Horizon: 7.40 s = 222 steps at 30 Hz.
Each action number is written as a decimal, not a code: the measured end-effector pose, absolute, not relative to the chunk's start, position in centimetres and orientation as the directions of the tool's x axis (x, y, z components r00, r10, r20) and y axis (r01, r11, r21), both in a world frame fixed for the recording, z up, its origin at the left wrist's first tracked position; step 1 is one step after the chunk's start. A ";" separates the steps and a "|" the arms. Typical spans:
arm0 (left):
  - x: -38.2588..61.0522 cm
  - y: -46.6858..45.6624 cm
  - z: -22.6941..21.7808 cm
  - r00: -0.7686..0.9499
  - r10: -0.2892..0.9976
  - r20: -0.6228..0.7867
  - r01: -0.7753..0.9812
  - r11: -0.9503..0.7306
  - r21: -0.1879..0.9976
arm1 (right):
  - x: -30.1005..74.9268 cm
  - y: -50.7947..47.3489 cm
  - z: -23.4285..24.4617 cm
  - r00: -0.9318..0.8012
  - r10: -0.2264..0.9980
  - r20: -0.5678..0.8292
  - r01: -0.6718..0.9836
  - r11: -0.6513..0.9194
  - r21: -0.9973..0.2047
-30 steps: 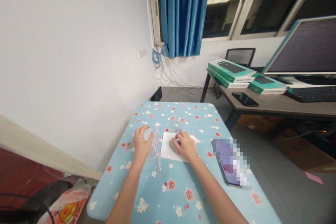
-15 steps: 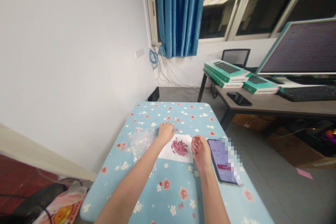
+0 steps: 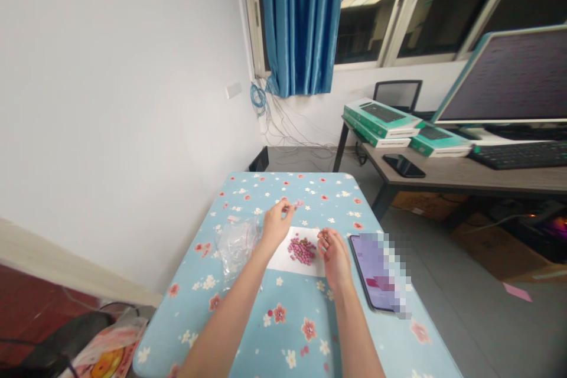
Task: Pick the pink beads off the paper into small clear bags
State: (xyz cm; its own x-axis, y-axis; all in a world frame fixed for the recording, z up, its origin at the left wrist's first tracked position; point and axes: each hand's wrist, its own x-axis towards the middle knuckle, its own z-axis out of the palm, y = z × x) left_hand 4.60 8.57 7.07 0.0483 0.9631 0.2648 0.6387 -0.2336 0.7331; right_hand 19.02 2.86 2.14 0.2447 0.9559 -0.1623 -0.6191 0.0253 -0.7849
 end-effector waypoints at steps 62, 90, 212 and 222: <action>3.3 -3.3 9.5 0.244 0.922 0.300 0.755 -0.375 0.538 | 17.4 -0.1 4.1 -0.374 0.921 0.111 -0.178 0.047 -0.983; 2.4 -4.4 7.4 0.417 0.871 0.261 0.413 -0.437 0.799 | 19.3 -2.8 10.9 -0.340 0.927 0.161 0.733 0.368 -0.572; -8.1 -5.6 -0.8 0.072 0.938 0.340 0.922 -0.193 0.337 | 17.0 3.2 1.0 0.122 0.894 0.431 0.709 0.226 -0.668; -8.5 -4.6 0.7 0.070 0.920 0.384 0.902 -0.223 0.370 | 21.9 3.3 0.2 0.329 0.932 0.154 0.305 0.049 -0.951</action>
